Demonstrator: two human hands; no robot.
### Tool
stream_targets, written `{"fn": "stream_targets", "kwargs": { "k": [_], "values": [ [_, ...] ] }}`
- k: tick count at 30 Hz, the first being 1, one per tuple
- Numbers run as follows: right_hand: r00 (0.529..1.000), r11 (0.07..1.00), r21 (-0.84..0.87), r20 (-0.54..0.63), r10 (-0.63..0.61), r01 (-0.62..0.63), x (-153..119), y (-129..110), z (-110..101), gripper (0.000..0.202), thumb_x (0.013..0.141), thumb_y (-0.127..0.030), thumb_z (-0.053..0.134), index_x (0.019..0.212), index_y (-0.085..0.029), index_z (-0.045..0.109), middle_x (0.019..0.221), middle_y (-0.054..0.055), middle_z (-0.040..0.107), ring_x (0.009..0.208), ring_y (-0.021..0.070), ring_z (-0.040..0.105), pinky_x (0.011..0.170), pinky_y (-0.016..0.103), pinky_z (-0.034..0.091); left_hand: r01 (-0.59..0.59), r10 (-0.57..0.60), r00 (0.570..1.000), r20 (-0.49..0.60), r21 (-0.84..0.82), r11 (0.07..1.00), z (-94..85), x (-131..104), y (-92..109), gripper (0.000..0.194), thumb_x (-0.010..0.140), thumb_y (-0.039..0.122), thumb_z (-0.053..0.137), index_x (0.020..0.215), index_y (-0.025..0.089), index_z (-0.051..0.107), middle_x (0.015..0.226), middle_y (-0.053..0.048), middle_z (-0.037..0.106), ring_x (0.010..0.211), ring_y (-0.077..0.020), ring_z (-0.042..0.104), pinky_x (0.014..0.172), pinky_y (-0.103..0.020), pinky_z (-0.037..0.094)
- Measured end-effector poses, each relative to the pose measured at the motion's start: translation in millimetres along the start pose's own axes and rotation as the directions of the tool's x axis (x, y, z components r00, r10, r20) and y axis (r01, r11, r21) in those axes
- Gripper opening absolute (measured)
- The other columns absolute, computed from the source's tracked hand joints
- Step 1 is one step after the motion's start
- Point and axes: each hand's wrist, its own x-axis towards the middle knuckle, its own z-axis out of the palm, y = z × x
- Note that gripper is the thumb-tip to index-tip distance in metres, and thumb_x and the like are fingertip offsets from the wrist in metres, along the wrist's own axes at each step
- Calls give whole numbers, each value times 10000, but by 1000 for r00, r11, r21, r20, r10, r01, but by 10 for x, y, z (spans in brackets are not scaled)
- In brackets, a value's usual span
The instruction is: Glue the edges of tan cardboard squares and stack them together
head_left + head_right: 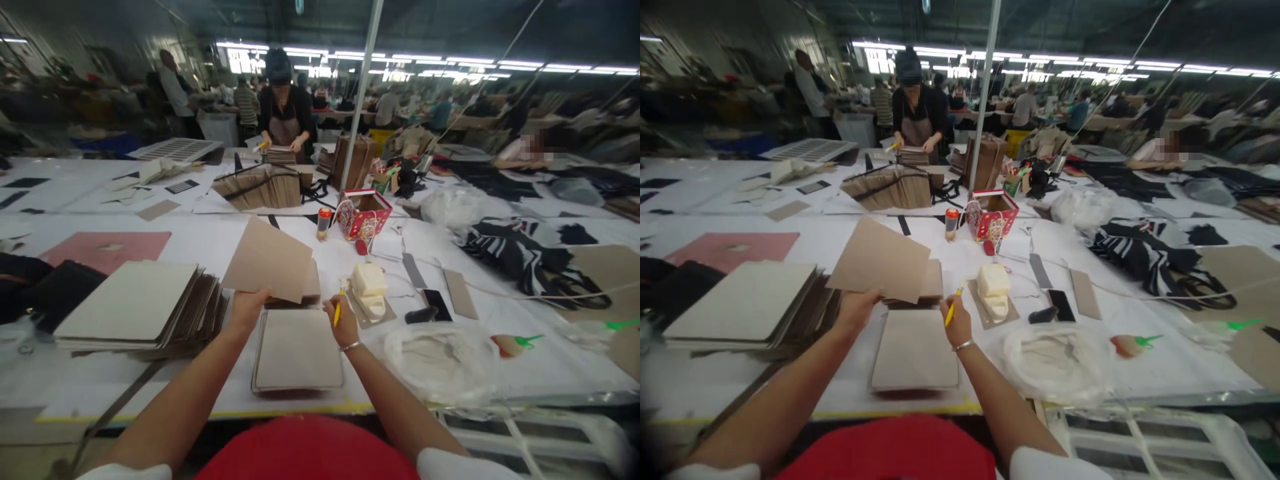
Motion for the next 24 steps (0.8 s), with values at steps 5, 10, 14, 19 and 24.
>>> {"fn": "stream_targets", "kwargs": {
  "k": [5, 10, 14, 19, 24],
  "values": [
    [991, 963, 235, 21, 131, -132, -189, 11, 156, 233, 777, -407, 482, 871, -219, 380, 686, -18, 552, 619, 132, 585, 624, 280, 496, 338, -325, 940, 105, -429, 838, 52, -546, -421, 428, 508, 251, 745, 891, 147, 585, 775, -18, 641, 803, -177, 604, 706, -331, 506],
    [970, 901, 357, 88, 228, -244, -379, 163, 53, 269, 750, -396, 510, 882, -233, 342, 629, -43, 521, 561, 125, 544, 596, 291, 499, 490, -467, 868, 167, -442, 751, 28, -805, -687, 371, 484, 209, 769, 804, 148, 593, 723, 1, 637, 800, -166, 609, 703, -313, 518],
    [966, 919, 297, 94, 240, -257, -536, 255, -37, 284, 756, -411, 509, 904, -230, 347, 662, -29, 543, 597, 131, 554, 638, 307, 495, 557, -545, 821, 170, -449, 698, 35, -959, -804, 410, 468, 184, 777, 836, 148, 601, 766, -5, 648, 752, -152, 610, 632, -275, 529],
    [949, 897, 316, 152, 275, -310, -666, 316, -78, 353, 718, -442, 556, 902, -228, 344, 633, -47, 544, 575, 125, 539, 612, 298, 483, 643, -600, 760, 249, -415, 643, -50, -1098, -907, 435, 492, 172, 775, 888, 141, 598, 798, -23, 652, 754, -155, 609, 628, -277, 538],
    [927, 871, 342, 257, 274, -353, -767, 435, -152, 345, 713, -421, 581, 887, -233, 350, 670, -35, 574, 599, 132, 554, 616, 298, 486, 692, -653, 711, 260, -424, 585, -387, -1060, -985, 360, 650, 379, 682, 910, 162, 559, 838, -45, 640, 721, -145, 618, 658, -312, 535]
  ]
}}
